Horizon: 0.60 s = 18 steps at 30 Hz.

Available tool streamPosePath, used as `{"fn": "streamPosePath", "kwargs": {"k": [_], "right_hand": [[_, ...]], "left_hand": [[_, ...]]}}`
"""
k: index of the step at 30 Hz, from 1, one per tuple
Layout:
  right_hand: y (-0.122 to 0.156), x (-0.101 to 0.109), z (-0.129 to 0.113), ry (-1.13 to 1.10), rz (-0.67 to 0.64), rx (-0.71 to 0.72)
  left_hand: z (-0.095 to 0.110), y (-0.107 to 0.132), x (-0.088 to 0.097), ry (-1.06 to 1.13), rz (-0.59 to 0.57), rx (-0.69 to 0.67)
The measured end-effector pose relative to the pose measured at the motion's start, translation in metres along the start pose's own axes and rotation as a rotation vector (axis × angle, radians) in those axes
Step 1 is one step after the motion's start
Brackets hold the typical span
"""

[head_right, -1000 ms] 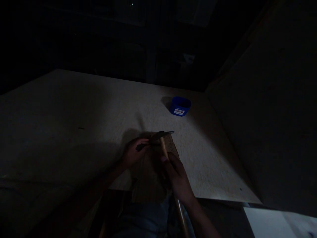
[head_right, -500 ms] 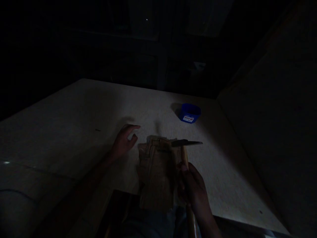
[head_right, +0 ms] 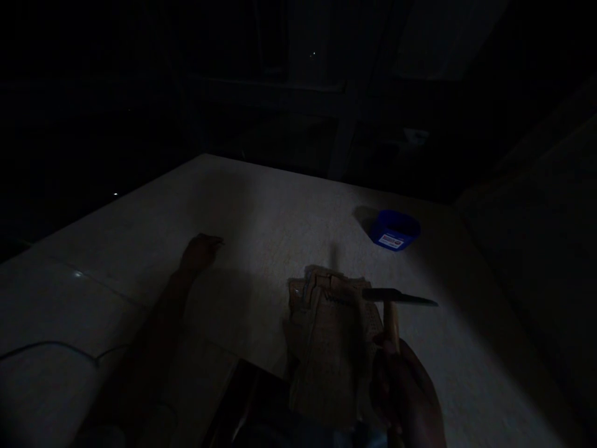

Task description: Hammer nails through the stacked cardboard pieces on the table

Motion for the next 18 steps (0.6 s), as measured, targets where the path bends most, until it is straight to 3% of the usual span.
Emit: {"fn": "streamPosePath", "kwargs": {"k": [6,10,12,15,18], "right_hand": [[0.007,-0.009,-0.003,0.027,0.032,-0.002],[0.009,-0.011,-0.001,0.028,0.017,0.001],[0.009,-0.012,-0.001,0.034,0.006,0.003],[0.011,-0.016,-0.005,0.028,-0.008,0.022],[0.012,-0.019,-0.008,-0.015,-0.014,0.046]], "left_hand": [[0.001,-0.003,0.003,0.086,0.024,0.087],[0.012,-0.002,0.008,0.169,0.005,0.065],[0.032,0.003,0.011,0.289,0.001,0.009],[0.084,0.023,0.013,0.532,-0.035,-0.134],[0.146,0.058,0.007,0.722,-0.218,-0.283]]}}
Point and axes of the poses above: each hand's wrist, its own y-axis away from the middle knuckle, its own x-axis out of the back of the hand, z = x × y, the point moved 7 cm from there along -y, towards the middle knuckle, and after that the axes turned 9 degrees about x, right-handed, at the moved point
